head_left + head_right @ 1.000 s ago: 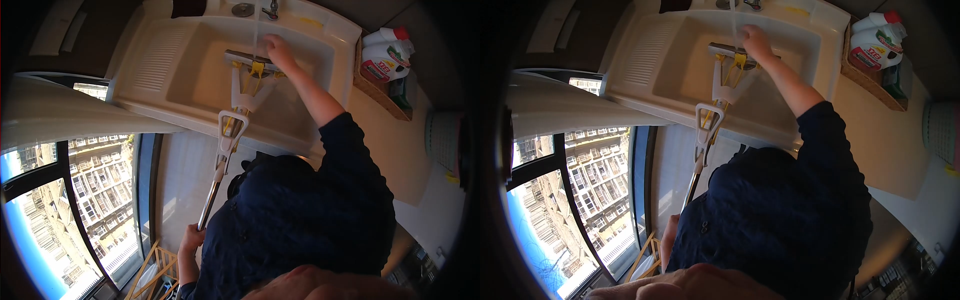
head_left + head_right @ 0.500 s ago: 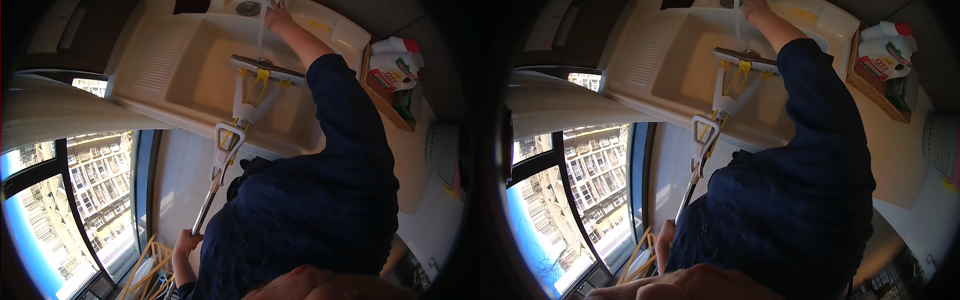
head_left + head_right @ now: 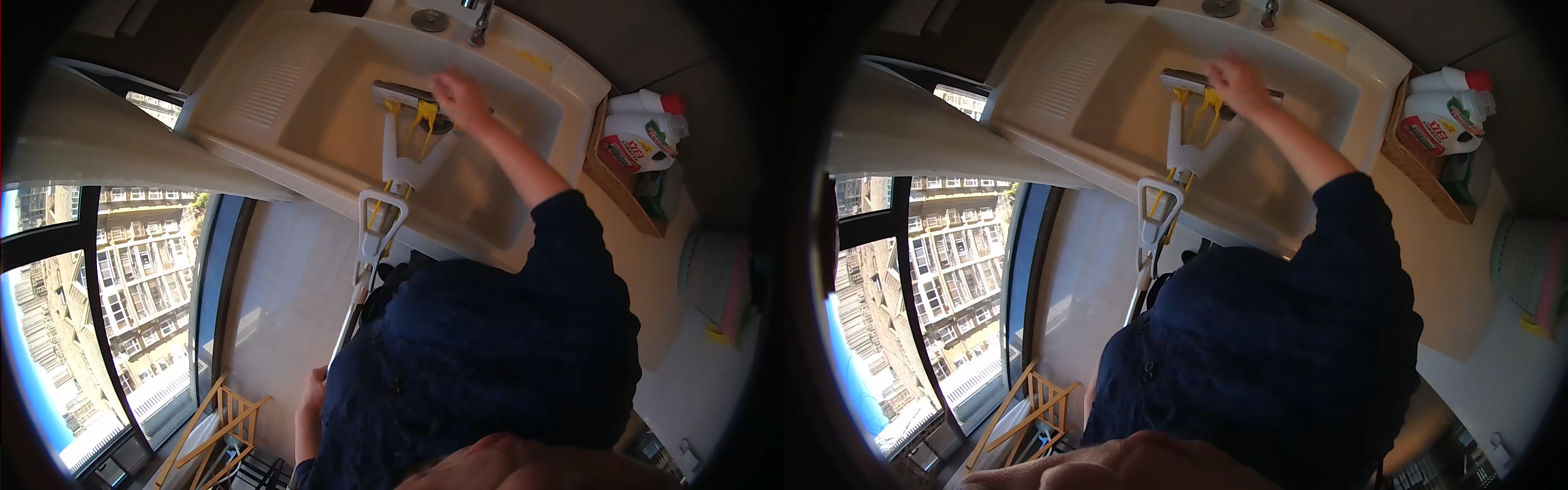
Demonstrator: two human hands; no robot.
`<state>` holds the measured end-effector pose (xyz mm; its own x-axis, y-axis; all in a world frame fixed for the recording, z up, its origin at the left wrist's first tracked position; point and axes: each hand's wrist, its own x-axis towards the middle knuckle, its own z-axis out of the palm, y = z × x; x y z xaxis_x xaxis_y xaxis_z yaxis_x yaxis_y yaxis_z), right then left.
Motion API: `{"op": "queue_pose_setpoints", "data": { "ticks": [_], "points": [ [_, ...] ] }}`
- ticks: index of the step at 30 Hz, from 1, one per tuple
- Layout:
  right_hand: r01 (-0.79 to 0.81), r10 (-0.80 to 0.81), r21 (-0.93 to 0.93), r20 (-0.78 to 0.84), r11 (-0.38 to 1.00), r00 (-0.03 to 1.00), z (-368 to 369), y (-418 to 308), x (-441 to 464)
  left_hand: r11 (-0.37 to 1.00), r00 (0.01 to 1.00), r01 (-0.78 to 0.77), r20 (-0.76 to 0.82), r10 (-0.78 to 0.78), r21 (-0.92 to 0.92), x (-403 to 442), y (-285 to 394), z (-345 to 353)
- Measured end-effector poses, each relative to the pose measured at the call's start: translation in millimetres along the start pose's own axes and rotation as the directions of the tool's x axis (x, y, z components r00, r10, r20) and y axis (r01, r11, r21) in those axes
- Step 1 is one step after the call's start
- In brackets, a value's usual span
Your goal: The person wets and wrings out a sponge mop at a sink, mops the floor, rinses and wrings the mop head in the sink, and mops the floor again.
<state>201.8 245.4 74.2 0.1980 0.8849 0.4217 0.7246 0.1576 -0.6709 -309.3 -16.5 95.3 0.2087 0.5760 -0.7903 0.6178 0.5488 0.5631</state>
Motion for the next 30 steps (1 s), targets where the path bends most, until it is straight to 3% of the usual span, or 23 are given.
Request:
{"op": "queue_pose_setpoints", "data": {
  "ticks": [1, 2, 5, 6, 8, 10, 12, 14, 15, 17, 18, 21, 22, 24, 28, 30],
  "points": [
    [-0.121, 0.065, 0.365, 0.163, 0.923, 0.985, 18.7, -26.4, -24.5, 1.000, 1.000, 0.002, 0.001, -0.002, -0.005, 1.4, -3.7, 1.2],
    [-0.273, 0.042, 0.529, 0.408, 0.804, 0.912, 42.3, -32.2, -47.6, 1.000, 0.999, -0.031, 0.021, 0.031, 0.006, 3.0, -5.6, 1.3],
    [-0.567, -0.120, 0.610, 0.733, 0.554, 0.670, 67.7, -84.3, -74.2, 0.998, 0.998, -0.046, 0.034, 0.045, 0.047, 2.1, 1.9, -0.7],
    [-0.566, -0.119, 0.613, 0.729, 0.551, 0.674, 70.9, -89.2, -76.2, 0.997, 0.999, -0.027, 0.029, 0.025, 0.069, 0.4, 7.5, -0.3],
    [-0.833, -0.297, 0.545, 0.783, -0.096, 0.547, 75.1, -96.9, -78.9, 0.993, 0.998, -0.066, 0.021, 0.065, 0.093, -6.8, 25.4, 3.2],
    [-0.802, -0.325, 0.596, 0.752, -0.037, 0.574, 66.8, -116.6, -76.1, 0.988, 0.994, -0.108, 0.016, 0.107, 0.110, -11.7, 49.9, 8.0],
    [-0.772, -0.351, 0.636, 0.726, 0.017, 0.591, 50.6, -149.2, -76.7, 0.991, 1.000, -0.004, -0.024, 0.007, 0.133, -16.4, 68.2, 12.5],
    [-0.682, -0.452, 0.715, 0.664, 0.152, 0.595, 35.8, -188.9, -80.3, 0.991, 1.000, 0.005, -0.029, -0.001, 0.136, -15.9, 66.3, 12.6],
    [-0.684, -0.453, 0.712, 0.667, 0.155, 0.592, 36.2, -201.5, -87.0, 0.990, 0.999, 0.011, -0.040, -0.006, 0.138, -15.2, 64.4, 13.8],
    [-0.480, -0.516, 0.826, 0.560, 0.295, 0.647, 37.0, -222.7, -99.1, 0.988, 0.998, 0.019, -0.065, -0.010, 0.150, -13.2, 61.2, 15.0],
    [-0.476, -0.515, 0.827, 0.559, 0.298, 0.649, 37.0, -229.1, -101.9, 0.987, 0.997, 0.021, -0.074, -0.009, 0.158, -9.8, 60.3, 15.1],
    [-0.219, -0.603, 0.875, 0.460, 0.431, 0.652, 39.8, -248.9, -118.7, 0.983, 0.995, 0.041, -0.099, -0.024, 0.177, -7.1, 54.0, 18.6],
    [-0.015, -0.640, 0.791, 0.505, 0.611, 0.579, 38.5, -254.3, -127.4, 0.982, 0.994, 0.047, -0.110, -0.028, 0.182, -5.7, 51.9, 19.7],
    [-0.077, -0.587, 0.797, 0.503, 0.599, 0.634, 40.7, -256.0, -129.0, 0.979, 0.990, 0.053, -0.139, -0.025, 0.196, -0.1, 50.5, 20.5],
    [-0.092, -0.584, 0.795, 0.513, 0.599, 0.630, 39.8, -254.2, -129.5, 0.969, 0.984, 0.085, -0.172, -0.046, 0.230, 5.2, 48.2, 22.0],
    [-0.319, -0.580, 0.843, 0.532, 0.434, 0.617, 40.3, -251.9, -122.4, 0.966, 0.978, 0.105, -0.198, -0.057, 0.238, 5.8, 49.1, 22.8]
  ]
}}
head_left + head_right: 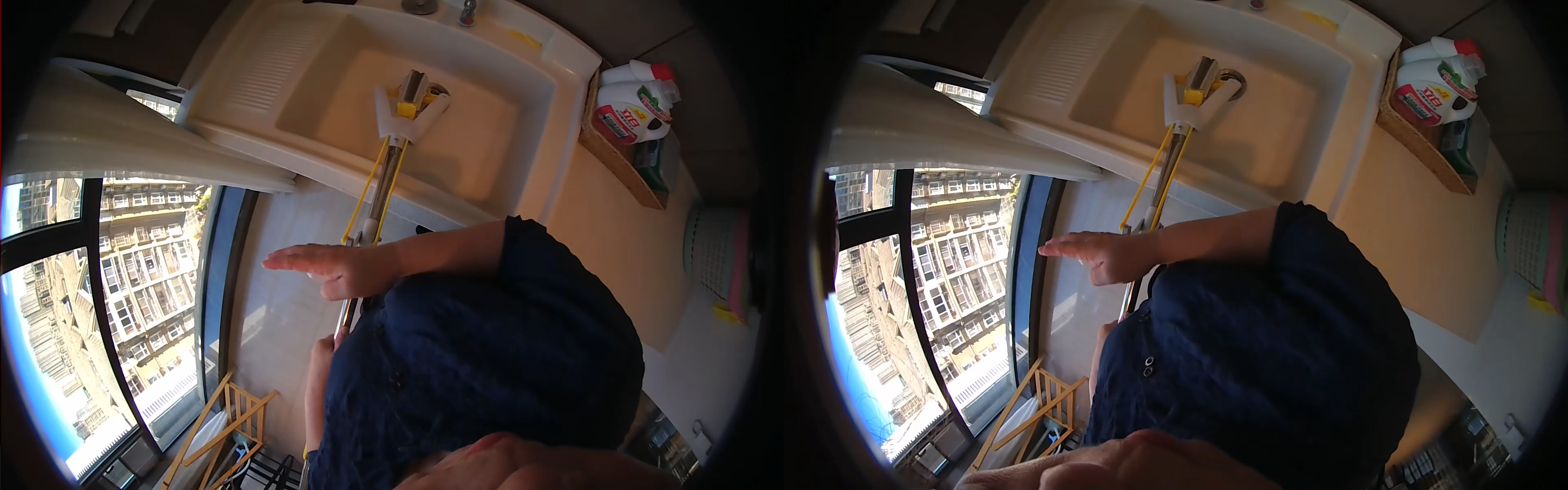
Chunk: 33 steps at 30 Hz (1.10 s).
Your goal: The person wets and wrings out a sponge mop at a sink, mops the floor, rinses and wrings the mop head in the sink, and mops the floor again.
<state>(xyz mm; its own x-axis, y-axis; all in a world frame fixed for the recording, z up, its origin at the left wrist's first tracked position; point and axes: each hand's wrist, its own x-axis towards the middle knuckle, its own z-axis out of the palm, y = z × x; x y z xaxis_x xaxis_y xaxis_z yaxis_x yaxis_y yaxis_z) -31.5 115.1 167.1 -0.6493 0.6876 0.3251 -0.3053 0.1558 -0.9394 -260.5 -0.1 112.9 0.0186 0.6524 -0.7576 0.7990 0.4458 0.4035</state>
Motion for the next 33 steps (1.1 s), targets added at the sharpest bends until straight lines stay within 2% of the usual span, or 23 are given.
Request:
{"op": "queue_pose_setpoints", "data": {
  "ticks": [1, 3, 4, 5, 6, 9, 11, 12, 14, 16, 18, 20, 22, 23, 27, 30, 32, 33],
  "points": [
    [0.003, -0.003, 0.003, 0.003, 1.000, 1.000, -4.0, 1.7, 1.0, 1.000, 1.000, 0.004, -0.004, -0.004, 0.000, -0.2, 2.5, -2.3],
    [-0.067, 0.062, 0.157, 0.034, 0.985, 0.997, -17.3, 9.0, 2.4, 0.998, 0.998, 0.058, 0.002, -0.058, 0.014, -3.2, 8.1, -9.8],
    [-0.054, 0.068, 0.223, -0.055, 0.973, 0.996, -32.8, 13.2, 2.2, 0.998, 0.998, 0.061, -0.004, -0.061, 0.007, -5.6, 6.8, -14.1],
    [-0.043, 0.105, 0.375, -0.148, 0.926, 0.983, -51.2, 8.8, -2.1, 0.999, 0.999, 0.032, 0.015, -0.032, 0.003, -6.8, 4.9, -20.3],
    [-0.092, 0.170, 0.346, -0.202, 0.934, 0.965, -66.8, 19.1, -7.8, 1.000, 0.999, 0.003, 0.038, -0.003, 0.000, -8.4, 3.2, -25.4],
    [-0.144, 0.231, 0.396, -0.181, 0.907, 0.956, -81.1, 32.3, -14.7, 1.000, 0.998, 0.018, 0.066, -0.018, -0.005, -8.6, 13.5, -30.7],
    [-0.062, 0.214, 0.605, -0.183, 0.794, 0.959, -69.8, 36.2, -11.1, 0.999, 0.998, 0.018, 0.058, -0.020, 0.034, -6.8, 18.6, -30.5],
    [-0.062, 0.213, 0.603, -0.183, 0.795, 0.960, -59.7, 30.5, -7.8, 0.999, 0.998, 0.016, 0.057, -0.017, 0.034, -6.4, 24.3, -29.6],
    [-0.162, 0.228, 0.327, -0.173, 0.931, 0.958, -32.8, 12.1, -3.2, 0.998, 0.999, 0.003, 0.034, -0.005, 0.068, -12.2, 37.0, -27.5],
    [-0.159, 0.219, 0.326, -0.157, 0.932, 0.963, -25.6, 9.1, -3.1, 0.997, 0.999, 0.023, 0.046, -0.026, 0.078, -14.7, 40.3, -26.2],
    [-0.094, 0.107, 0.127, -0.098, 0.987, 0.989, -18.9, 11.7, -3.4, 0.995, 0.997, 0.042, 0.060, -0.047, 0.090, -13.1, 40.6, -21.3],
    [-0.096, 0.100, 0.058, -0.074, 0.994, 0.992, -3.7, 15.8, -6.3, 0.992, 1.000, -0.020, 0.023, 0.017, 0.128, -9.3, 36.4, -12.4],
    [-0.063, 0.052, -0.221, -0.057, 0.973, 0.997, 3.8, 17.3, -7.2, 0.993, 1.000, -0.014, 0.029, 0.011, 0.116, -5.9, 35.4, -10.7],
    [-0.075, 0.063, -0.259, -0.056, 0.963, 0.996, 5.6, 17.2, -7.4, 0.994, 0.999, -0.007, 0.044, 0.002, 0.107, -5.7, 35.1, -10.0],
    [-0.073, 0.063, -0.215, -0.051, 0.974, 0.997, 4.5, 15.6, -13.7, 0.992, 1.000, 0.026, 0.011, -0.027, 0.124, -7.6, 38.7, -4.6],
    [-0.008, -0.007, -0.193, -0.080, 0.981, 0.997, -4.7, 18.2, -11.0, 0.995, 1.000, 0.024, -0.005, -0.024, 0.101, -6.1, 41.2, -1.0],
    [-0.254, 0.254, 0.015, -0.014, 0.967, 0.967, -21.1, 7.1, -8.7, 0.995, 0.998, 0.055, -0.013, -0.054, 0.082, -8.0, 49.9, 0.4],
    [-0.449, 0.438, 0.099, 0.114, 0.888, 0.892, -32.2, -8.1, -8.3, 0.995, 0.998, 0.062, -0.022, -0.060, 0.077, -9.1, 47.8, 1.0]
  ]
}}
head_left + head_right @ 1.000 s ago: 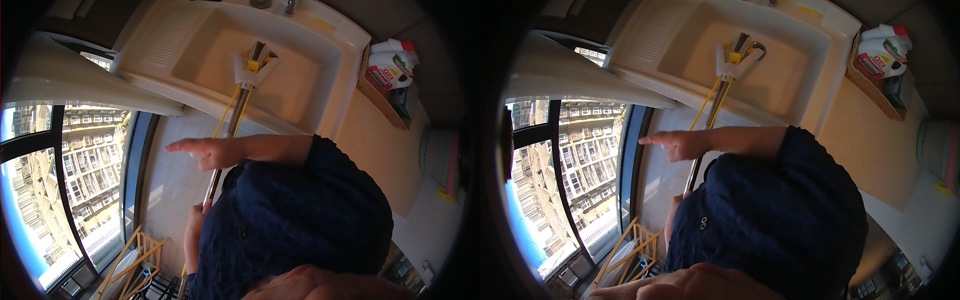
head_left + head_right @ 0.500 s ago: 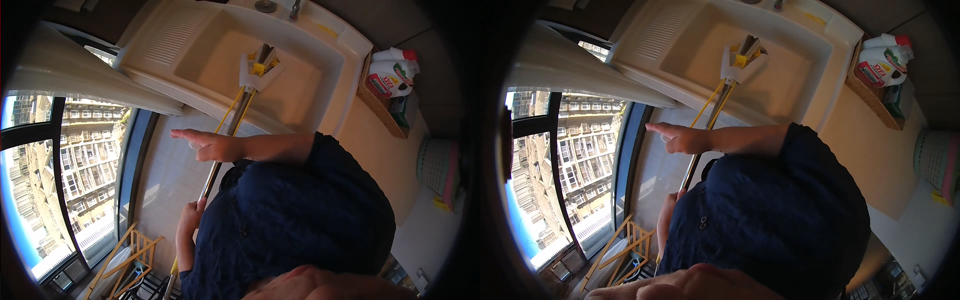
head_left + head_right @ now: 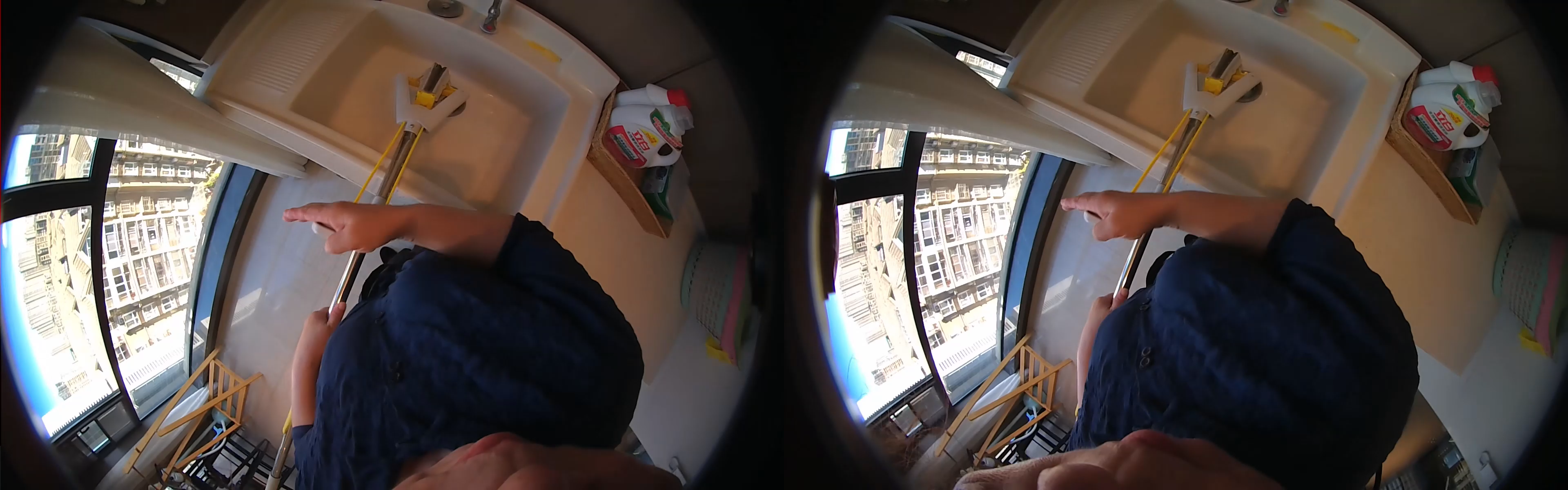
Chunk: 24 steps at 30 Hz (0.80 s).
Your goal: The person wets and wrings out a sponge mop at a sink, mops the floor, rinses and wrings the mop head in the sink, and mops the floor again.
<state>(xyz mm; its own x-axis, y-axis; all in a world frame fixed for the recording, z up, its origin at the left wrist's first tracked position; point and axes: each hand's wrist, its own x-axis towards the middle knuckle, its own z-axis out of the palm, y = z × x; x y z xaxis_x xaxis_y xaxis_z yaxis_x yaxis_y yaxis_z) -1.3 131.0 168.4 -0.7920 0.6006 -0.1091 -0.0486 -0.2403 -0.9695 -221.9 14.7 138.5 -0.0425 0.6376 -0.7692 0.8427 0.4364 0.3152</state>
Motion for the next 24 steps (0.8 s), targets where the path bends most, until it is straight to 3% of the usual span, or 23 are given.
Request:
{"op": "queue_pose_setpoints", "data": {
  "ticks": [1, 2, 4, 6, 8, 10, 11, 12, 13, 14, 15, 17, 18, 20, 22, 24],
  "points": [
    [0.251, -0.254, -0.069, -0.051, 0.966, 0.966, -14.1, 16.1, 3.8, 0.996, 0.996, -0.087, -0.028, 0.088, 0.019, 0.8, -2.8, 2.0],
    [0.478, -0.491, -0.141, -0.081, 0.867, 0.867, -30.2, 33.1, 6.6, 0.985, 0.984, -0.169, -0.051, 0.171, 0.038, -0.5, -5.0, 5.1],
    [0.393, -0.331, 0.188, -0.290, 0.900, 0.898, -67.6, 19.0, -19.1, 0.982, 0.983, -0.149, -0.091, 0.160, 0.117, -6.6, -10.0, 3.4],
    [0.285, -0.344, -0.204, -0.378, 0.937, 0.860, -106.3, 28.6, -32.6, 0.940, 0.957, -0.110, -0.220, 0.187, 0.322, -11.5, -25.2, 7.3],
    [0.062, -0.515, -0.744, -0.397, 0.665, 0.760, -135.7, 56.3, -35.8, 0.925, 0.945, -0.015, -0.296, 0.136, 0.379, -21.4, -37.4, 8.1],
    [-0.083, -0.571, -0.818, -0.465, 0.568, 0.676, -149.7, 98.3, -35.5, 0.917, 0.904, 0.046, -0.407, 0.130, 0.396, -26.2, -64.8, 19.6],
    [-0.114, -0.647, -0.924, -0.340, 0.365, 0.682, -153.0, 110.5, -34.6, 0.943, 0.881, 0.073, -0.463, 0.092, 0.326, -31.2, -76.8, 23.3],
    [-0.132, -0.571, -0.879, -0.405, 0.458, 0.714, -155.7, 127.5, -37.9, 0.930, 0.859, 0.167, -0.511, 0.025, 0.326, -43.1, -75.9, 23.5],
    [-0.103, -0.623, -0.871, -0.421, 0.480, 0.659, -155.4, 139.8, -39.9, 0.931, 0.822, 0.185, -0.568, 0.028, 0.314, -51.8, -77.7, 25.9],
    [-0.151, -0.642, -0.933, -0.336, 0.326, 0.689, -157.1, 144.2, -44.6, 0.927, 0.785, 0.197, -0.618, 0.046, 0.320, -57.8, -78.5, 27.6],
    [-0.150, -0.582, -0.876, -0.424, 0.458, 0.694, -154.1, 150.9, -47.2, 0.922, 0.778, 0.211, -0.627, 0.043, 0.325, -65.6, -74.8, 28.8],
    [-0.162, -0.639, -0.938, -0.330, 0.308, 0.695, -163.3, 161.9, -49.4, 0.921, 0.766, 0.212, -0.641, 0.051, 0.326, -74.4, -70.5, 34.2],
    [-0.126, -0.640, -0.945, -0.298, 0.301, 0.708, -167.5, 160.9, -49.4, 0.924, 0.763, 0.201, -0.644, 0.059, 0.324, -76.9, -71.0, 37.0],
    [-0.241, -0.633, -0.958, -0.283, 0.153, 0.721, -163.4, 151.6, -51.9, 0.933, 0.773, 0.188, -0.632, 0.052, 0.307, -84.0, -68.6, 43.7],
    [-0.287, -0.813, -0.958, -0.165, -0.003, 0.558, -120.3, 125.2, -55.2, 0.942, 0.764, 0.173, -0.643, 0.057, 0.289, -80.1, -79.0, 62.5],
    [-0.068, -0.837, -0.974, -0.219, 0.214, 0.501, -61.8, 112.6, -65.4, 0.964, 0.765, 0.120, -0.641, 0.063, 0.238, -72.1, -90.3, 86.7]
  ]
}}
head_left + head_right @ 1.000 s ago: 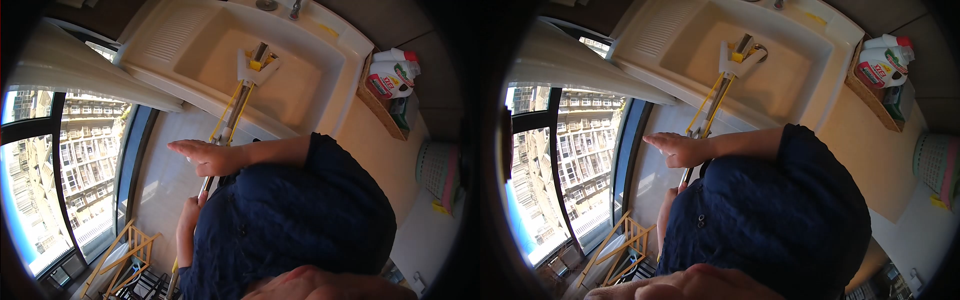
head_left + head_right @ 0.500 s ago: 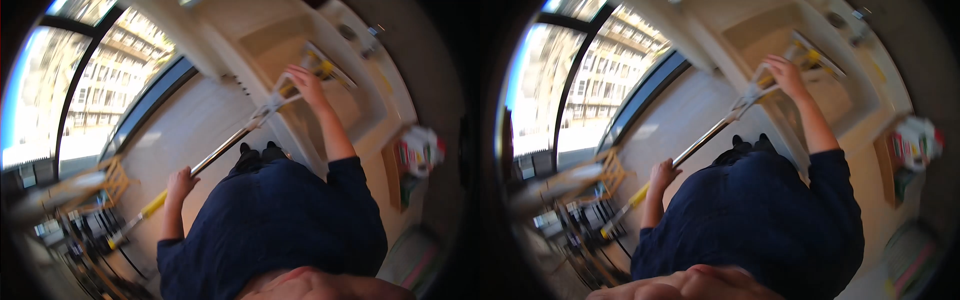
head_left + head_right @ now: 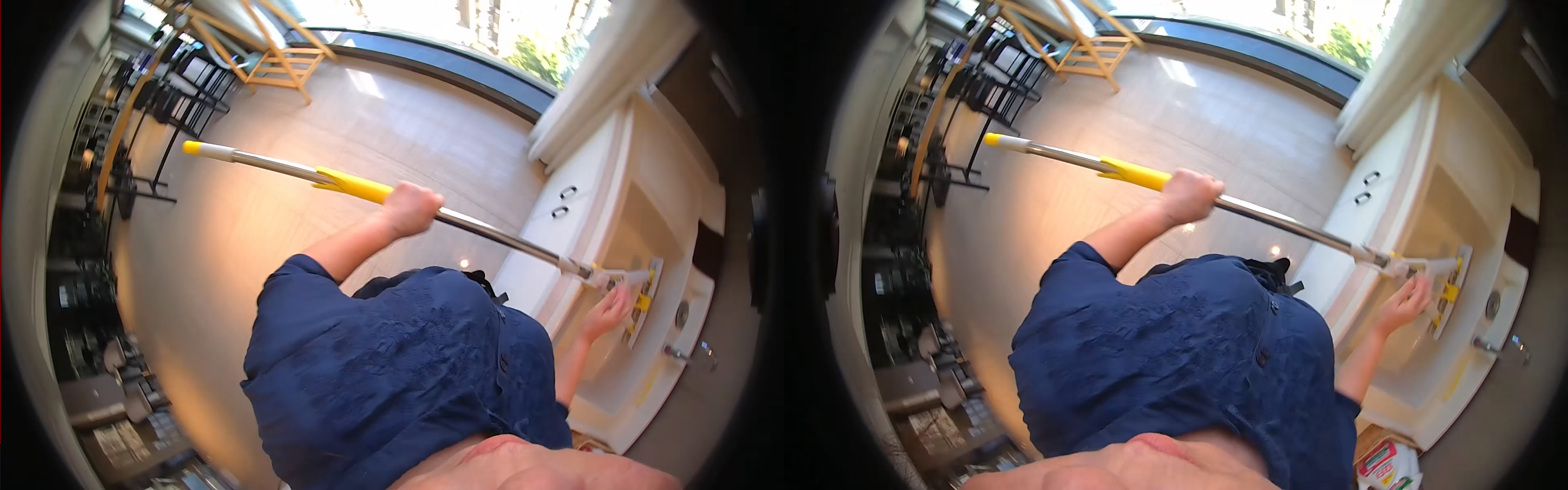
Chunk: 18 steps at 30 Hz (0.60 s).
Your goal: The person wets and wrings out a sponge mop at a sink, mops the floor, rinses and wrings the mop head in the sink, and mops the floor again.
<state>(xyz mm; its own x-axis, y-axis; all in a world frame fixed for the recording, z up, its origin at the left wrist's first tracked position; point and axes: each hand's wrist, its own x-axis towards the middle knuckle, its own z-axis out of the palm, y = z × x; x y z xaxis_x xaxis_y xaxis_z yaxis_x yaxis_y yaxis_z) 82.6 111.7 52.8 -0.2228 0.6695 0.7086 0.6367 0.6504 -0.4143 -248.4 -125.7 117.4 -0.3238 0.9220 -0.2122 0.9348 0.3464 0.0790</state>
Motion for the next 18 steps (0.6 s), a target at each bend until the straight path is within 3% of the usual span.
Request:
{"op": "queue_pose_setpoints", "data": {
  "ticks": [1, 2, 4, 5, 6, 7, 8, 9, 12, 14, 16, 17, 18],
  "points": [
    [-0.245, 0.184, 0.207, 0.273, 0.947, 0.944, -4.5, -11.4, -27.1, 0.999, 1.000, 0.004, -0.022, -0.004, -0.033, -7.5, 1.8, 14.0],
    [-0.504, 0.270, 0.313, 0.563, 0.805, 0.781, 1.4, -22.8, -56.0, 0.996, 0.997, 0.000, -0.072, -0.006, -0.092, -15.7, 3.1, 29.9],
    [-0.844, 0.301, 0.086, 0.911, 0.529, 0.281, 23.6, -75.0, -92.1, 0.982, 0.991, 0.000, -0.128, -0.025, -0.189, -32.6, 7.8, 64.6],
    [-0.967, 0.254, 0.120, 0.951, 0.226, 0.178, 35.2, -102.0, -106.1, 0.980, 0.990, 0.021, -0.130, -0.047, -0.199, -42.8, 13.3, 76.4],
    [-0.980, 0.223, 0.161, 0.966, -0.114, 0.133, 36.0, -123.1, -106.0, 0.971, 0.987, 0.016, -0.152, -0.054, -0.239, -52.9, 17.3, 92.4],
    [-0.878, 0.179, 0.165, 0.980, -0.450, 0.093, 41.4, -141.2, -106.0, 0.967, 0.980, 0.064, -0.169, -0.108, -0.247, -64.9, 24.2, 106.3],
    [-0.817, 0.105, 0.187, 0.982, -0.545, 0.154, 46.5, -143.4, -114.1, 0.959, 0.979, 0.057, -0.173, -0.108, -0.279, -81.3, 24.5, 115.1],
    [-0.797, 0.071, 0.113, 0.994, -0.593, 0.088, 36.1, -159.7, -115.3, 0.954, 0.972, 0.100, -0.178, -0.155, -0.283, -102.1, 23.0, 117.5],
    [-0.872, -0.017, 0.025, 0.999, -0.489, 0.038, 29.2, -196.8, -133.0, 0.922, 0.947, 0.100, -0.249, -0.203, -0.374, -158.5, -10.2, 107.8],
    [-0.918, -0.189, -0.002, 0.979, -0.396, 0.080, 26.5, -234.0, -141.3, 0.731, 0.890, 0.231, -0.164, -0.425, -0.642, -199.2, -34.5, 108.6],
    [-0.938, -0.279, -0.025, 0.957, -0.346, 0.077, 30.3, -263.9, -140.8, 0.589, 0.635, 0.332, -0.287, -0.717, -0.737, -233.5, -64.5, 135.2],
    [-0.963, -0.388, -0.021, 0.918, -0.268, 0.088, 37.4, -276.5, -136.4, 0.373, 0.452, 0.483, -0.139, -0.881, -0.792, -260.1, -72.9, 122.4],
    [-0.983, -0.493, -0.008, 0.866, -0.184, 0.085, 45.7, -288.0, -131.4, 0.292, 0.216, 0.577, -0.202, -0.955, -0.763, -281.8, -88.2, 140.3]
  ]
}}
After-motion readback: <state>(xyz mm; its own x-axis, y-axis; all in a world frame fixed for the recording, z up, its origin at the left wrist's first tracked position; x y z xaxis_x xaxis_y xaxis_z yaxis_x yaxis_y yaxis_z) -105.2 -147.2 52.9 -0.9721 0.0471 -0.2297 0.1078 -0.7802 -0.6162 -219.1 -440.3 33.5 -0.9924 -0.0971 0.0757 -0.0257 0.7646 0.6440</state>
